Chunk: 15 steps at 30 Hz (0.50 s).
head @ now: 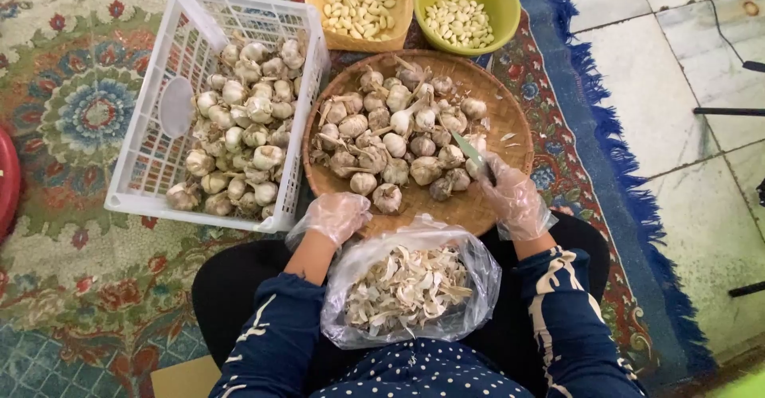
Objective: The person is manually breaking apart garlic bulbs and using a knife to peel the skin from individual cloves.
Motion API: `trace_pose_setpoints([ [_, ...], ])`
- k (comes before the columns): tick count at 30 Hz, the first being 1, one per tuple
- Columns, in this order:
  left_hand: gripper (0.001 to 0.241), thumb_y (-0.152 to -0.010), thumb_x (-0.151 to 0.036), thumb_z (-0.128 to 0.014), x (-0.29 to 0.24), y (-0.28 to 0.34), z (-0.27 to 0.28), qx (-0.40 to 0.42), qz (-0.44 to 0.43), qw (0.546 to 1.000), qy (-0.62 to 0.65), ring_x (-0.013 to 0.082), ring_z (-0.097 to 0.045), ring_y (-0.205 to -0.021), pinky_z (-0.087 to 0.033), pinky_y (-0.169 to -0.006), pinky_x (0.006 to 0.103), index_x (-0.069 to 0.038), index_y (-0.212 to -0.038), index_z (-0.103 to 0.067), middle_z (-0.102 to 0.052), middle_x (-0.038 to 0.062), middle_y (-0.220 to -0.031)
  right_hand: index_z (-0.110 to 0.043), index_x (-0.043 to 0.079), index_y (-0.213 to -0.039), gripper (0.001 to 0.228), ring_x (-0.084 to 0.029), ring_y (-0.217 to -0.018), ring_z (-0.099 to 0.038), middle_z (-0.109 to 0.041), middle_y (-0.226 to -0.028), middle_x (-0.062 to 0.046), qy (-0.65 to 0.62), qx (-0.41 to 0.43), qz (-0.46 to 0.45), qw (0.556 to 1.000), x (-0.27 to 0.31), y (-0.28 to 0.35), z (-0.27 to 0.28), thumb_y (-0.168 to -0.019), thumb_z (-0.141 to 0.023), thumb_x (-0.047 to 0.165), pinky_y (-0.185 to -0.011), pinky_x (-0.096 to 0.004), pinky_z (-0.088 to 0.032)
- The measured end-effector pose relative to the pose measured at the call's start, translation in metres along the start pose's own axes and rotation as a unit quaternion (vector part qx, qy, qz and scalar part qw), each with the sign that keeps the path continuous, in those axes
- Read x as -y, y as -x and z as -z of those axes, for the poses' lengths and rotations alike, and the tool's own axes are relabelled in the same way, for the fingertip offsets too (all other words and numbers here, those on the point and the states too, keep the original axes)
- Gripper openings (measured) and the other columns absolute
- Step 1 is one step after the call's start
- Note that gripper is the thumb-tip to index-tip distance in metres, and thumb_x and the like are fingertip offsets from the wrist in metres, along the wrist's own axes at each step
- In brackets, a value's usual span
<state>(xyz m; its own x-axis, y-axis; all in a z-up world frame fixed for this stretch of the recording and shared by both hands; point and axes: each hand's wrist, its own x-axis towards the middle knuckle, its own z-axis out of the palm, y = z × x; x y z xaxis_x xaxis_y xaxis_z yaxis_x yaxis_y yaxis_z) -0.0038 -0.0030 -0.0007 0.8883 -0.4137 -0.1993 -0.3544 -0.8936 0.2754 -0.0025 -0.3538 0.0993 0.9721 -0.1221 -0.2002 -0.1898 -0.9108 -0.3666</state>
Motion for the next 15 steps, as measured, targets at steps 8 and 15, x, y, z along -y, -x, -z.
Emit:
trace_pose_setpoints([
  [8, 0.012, -0.086, -0.042, -0.065, 0.003, -0.001, 0.009, -0.035, -0.034, 0.996, 0.079, 0.0216, -0.073, -0.087, -0.059, -0.077, 0.0343, -0.033, -0.081, -0.070, -0.074, -0.004, -0.084, -0.062, 0.030, -0.129, 0.035, -0.037, -0.102, -0.071, -0.075, -0.103, -0.019, -0.029, -0.014, -0.014, 0.999, 0.007, 0.005, 0.010, -0.096, -0.058, 0.041, -0.090, -0.049, -0.058],
  [15, 0.020, -0.081, -0.038, -0.079, -0.062, 0.061, 0.160, -0.034, 0.097, 0.938, 0.330, 0.0360, -0.066, -0.092, -0.055, -0.079, 0.0458, -0.020, -0.087, -0.073, -0.068, 0.013, -0.085, -0.063, 0.028, -0.128, 0.034, -0.040, -0.107, -0.069, -0.074, -0.108, -0.021, -0.081, -0.016, -0.017, 0.996, 0.011, 0.008, 0.018, -0.096, -0.060, 0.037, -0.092, -0.052, -0.058],
])
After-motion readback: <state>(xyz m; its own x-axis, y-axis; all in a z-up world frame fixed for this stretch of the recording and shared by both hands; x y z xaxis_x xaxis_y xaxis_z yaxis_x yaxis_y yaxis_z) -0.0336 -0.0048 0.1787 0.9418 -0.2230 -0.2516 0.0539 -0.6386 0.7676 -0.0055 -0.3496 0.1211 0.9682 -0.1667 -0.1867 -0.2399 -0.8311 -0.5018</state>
